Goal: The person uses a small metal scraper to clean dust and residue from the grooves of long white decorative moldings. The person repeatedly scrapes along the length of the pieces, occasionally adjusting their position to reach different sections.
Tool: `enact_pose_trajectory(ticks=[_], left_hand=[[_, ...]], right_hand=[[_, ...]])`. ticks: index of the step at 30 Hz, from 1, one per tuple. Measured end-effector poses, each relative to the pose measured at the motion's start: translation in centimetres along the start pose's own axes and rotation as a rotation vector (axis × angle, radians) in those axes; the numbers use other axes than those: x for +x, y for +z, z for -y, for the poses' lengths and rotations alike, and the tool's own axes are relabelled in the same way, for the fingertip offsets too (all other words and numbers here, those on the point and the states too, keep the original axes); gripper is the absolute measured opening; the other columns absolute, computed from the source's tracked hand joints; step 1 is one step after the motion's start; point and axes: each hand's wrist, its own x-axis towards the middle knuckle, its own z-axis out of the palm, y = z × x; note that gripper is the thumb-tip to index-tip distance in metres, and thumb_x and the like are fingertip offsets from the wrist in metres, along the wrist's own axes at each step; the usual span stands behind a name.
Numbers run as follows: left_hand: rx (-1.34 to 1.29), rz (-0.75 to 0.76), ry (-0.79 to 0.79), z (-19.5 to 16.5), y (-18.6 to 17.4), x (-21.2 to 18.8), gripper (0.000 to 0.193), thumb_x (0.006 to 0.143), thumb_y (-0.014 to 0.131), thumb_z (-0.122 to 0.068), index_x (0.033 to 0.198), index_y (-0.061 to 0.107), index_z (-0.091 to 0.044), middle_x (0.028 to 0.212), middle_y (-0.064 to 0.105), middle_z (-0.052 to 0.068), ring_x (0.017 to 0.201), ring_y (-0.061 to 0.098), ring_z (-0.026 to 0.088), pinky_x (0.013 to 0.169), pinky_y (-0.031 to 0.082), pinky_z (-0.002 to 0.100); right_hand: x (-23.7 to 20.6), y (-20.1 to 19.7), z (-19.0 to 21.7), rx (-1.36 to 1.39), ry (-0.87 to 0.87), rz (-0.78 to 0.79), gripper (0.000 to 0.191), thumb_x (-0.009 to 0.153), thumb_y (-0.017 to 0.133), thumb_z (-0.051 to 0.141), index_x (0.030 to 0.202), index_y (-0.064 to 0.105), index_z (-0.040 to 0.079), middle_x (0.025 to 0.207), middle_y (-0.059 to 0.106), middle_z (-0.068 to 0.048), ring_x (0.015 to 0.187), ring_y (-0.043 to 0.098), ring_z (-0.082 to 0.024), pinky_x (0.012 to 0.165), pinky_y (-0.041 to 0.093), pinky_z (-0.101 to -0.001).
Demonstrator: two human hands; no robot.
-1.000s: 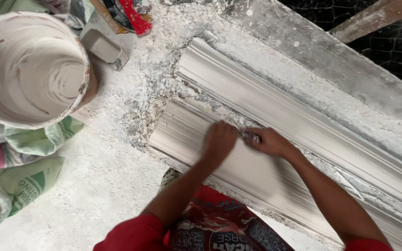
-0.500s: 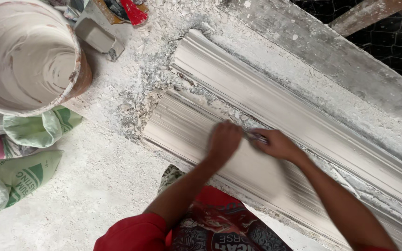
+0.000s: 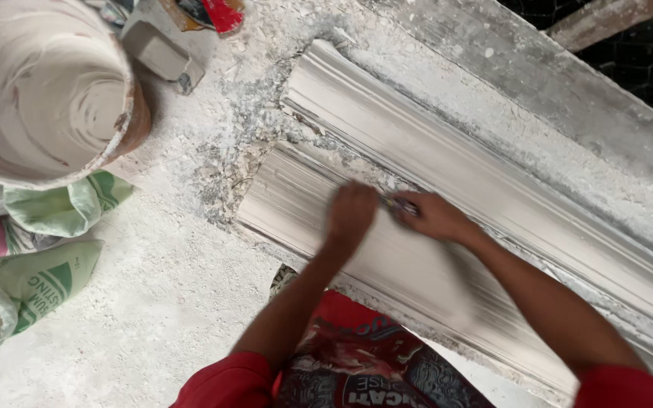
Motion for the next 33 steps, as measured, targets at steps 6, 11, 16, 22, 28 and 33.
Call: enact_pose_trajectory(ticks=[6, 11, 16, 22, 28, 33], left_hand=[[0.063, 0.027, 0.051, 3.2, 0.6, -0.1, 0.003, 0.088, 0.068, -0.012, 0.089, 0.067, -0.009, 0.087, 0.07, 0.008, 0.095, 0.066, 0.025, 0.085, 0.053, 0.038], [-0.1, 0.094, 0.046, -1.4, 1.8, -0.6, 0.004, 0.089, 0.068, -0.014, 0.086, 0.068, -0.011, 0.088, 0.072, 0.009, 0.096, 0.067, 0.025, 0.088, 0.054, 0.042], [0.122, -0.049, 0.066, 7.8, 0.6, 0.1, 0.013, 0.087, 0.065, -0.013, 0.099, 0.07, -0.009, 0.097, 0.073, 0.008, 0.1, 0.068, 0.023, 0.095, 0.055, 0.038], [0.044, -0.055, 0.065, 2.9, 1.0, -0.4, 0.012, 0.09, 0.063, -0.015, 0.098, 0.068, -0.007, 0.097, 0.073, 0.01, 0.103, 0.07, 0.026, 0.09, 0.056, 0.038], [0.007, 0.053, -0.026, 10.5, 1.0, -0.4, 0.013, 0.092, 0.07, -0.01, 0.105, 0.069, -0.006, 0.103, 0.074, 0.014, 0.1, 0.07, 0.026, 0.093, 0.058, 0.041], [0.157, 0.008, 0.01, 10.1, 1.4, -0.4, 0.017, 0.089, 0.072, -0.012, 0.105, 0.069, -0.006, 0.107, 0.075, 0.013, 0.107, 0.072, 0.025, 0.095, 0.058, 0.039]], right_hand=[[1.9, 0.8, 0.2, -0.044, 0.17, 0.033, 0.048, 0.094, 0.065, 0.032, 0.14, 0.064, 0.017, 0.095, 0.078, -0.013, 0.073, 0.07, -0.025, 0.074, 0.056, -0.0401], [-2.1, -0.9, -0.2, -0.075, 0.23, 0.105, 0.051, 0.093, 0.061, 0.028, 0.143, 0.059, 0.021, 0.097, 0.08, -0.012, 0.076, 0.075, -0.025, 0.075, 0.058, -0.0391], [6.7, 1.2, 2.2, -0.048, 0.036, 0.038, 0.046, 0.093, 0.064, 0.025, 0.138, 0.063, 0.016, 0.102, 0.078, -0.013, 0.082, 0.073, -0.027, 0.079, 0.056, -0.0413], [1.8, -0.1, 1.7, -0.012, 0.037, 0.014, 0.047, 0.092, 0.06, 0.02, 0.138, 0.061, 0.013, 0.099, 0.078, -0.013, 0.077, 0.074, -0.025, 0.074, 0.057, -0.04], [7.8, 1.4, 4.6, -0.066, -0.019, -0.012, 0.043, 0.095, 0.063, 0.025, 0.137, 0.063, 0.013, 0.09, 0.076, -0.017, 0.068, 0.07, -0.028, 0.067, 0.055, -0.0419], [7.4, 1.3, 5.3, -0.015, -0.033, -0.029, 0.044, 0.095, 0.064, 0.026, 0.137, 0.063, 0.015, 0.089, 0.076, -0.014, 0.064, 0.068, -0.025, 0.065, 0.055, -0.0409]])
